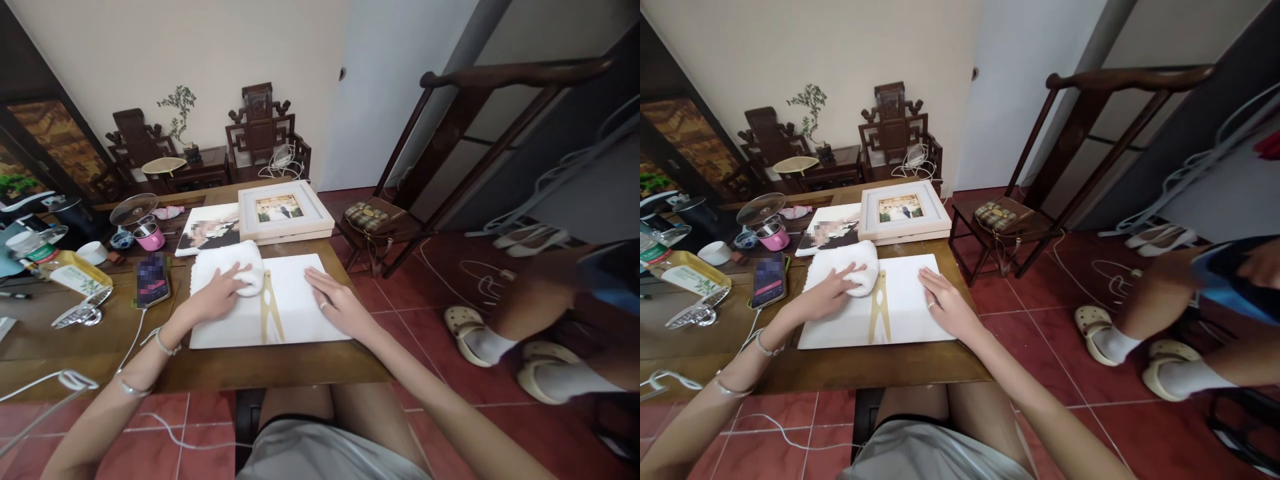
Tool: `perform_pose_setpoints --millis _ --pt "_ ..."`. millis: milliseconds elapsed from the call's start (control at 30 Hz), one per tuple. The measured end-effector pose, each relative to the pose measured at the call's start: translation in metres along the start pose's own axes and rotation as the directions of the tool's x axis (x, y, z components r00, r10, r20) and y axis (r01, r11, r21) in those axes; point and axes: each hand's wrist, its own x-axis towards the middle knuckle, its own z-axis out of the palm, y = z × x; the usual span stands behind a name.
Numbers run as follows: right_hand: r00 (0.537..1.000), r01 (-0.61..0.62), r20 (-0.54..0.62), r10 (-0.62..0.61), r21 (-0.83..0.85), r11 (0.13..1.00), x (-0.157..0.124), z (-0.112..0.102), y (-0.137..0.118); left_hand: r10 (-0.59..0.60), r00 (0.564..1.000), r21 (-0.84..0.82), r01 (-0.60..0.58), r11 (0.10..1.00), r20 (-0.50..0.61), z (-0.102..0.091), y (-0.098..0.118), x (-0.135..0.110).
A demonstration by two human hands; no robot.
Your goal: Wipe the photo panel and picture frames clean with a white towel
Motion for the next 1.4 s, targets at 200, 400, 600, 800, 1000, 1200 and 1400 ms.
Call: perform_pose_setpoints --millis 200,400,600,800,1000,1200,1400 --pt "1.000 0.002 0.001 -0.002 0.010 1.000 0.000 0.000 0.000 0.078 0.996 -0.036 -0.076 0.996 0.050 0.011 0.023 -0.030" --pt "1.000 -0.002 -0.007 0.002 -0.001 1.000 0.000 0.001 0.000 0.275 0.959 -0.113 -0.267 0.957 0.069 0.023 0.058 -0.084" --pt "1.000 0.005 -0.011 -0.005 0.010 1.000 0.000 0.000 0.000 0.232 0.971 -0.209 -0.239 0.948 -0.059 0.020 0.018 -0.043" --pt "1.000 -0.004 -0.008 0.004 0.014 1.000 0.000 0.000 0.001 0.091 0.982 -0.214 -0.126 0.969 -0.164 -0.003 -0.020 0.021" --pt "1.000 0.003 -0.010 -0.003 0.014 1.000 0.000 0.001 0.002 0.155 0.982 -0.195 -0.174 0.965 -0.110 -0.019 0.009 0.053" --pt "1.000 -0.006 0.013 0.006 -0.017 1.000 0.000 0.000 0.002 0.096 0.994 0.190 -0.083 0.978 -0.058 0.014 0.072 0.034" --pt "1.000 0.009 0.022 -0.009 -0.002 1.000 0.001 -0.001 0.002 0.326 0.945 0.332 -0.318 0.888 0.033 0.054 0.114 -0.035"
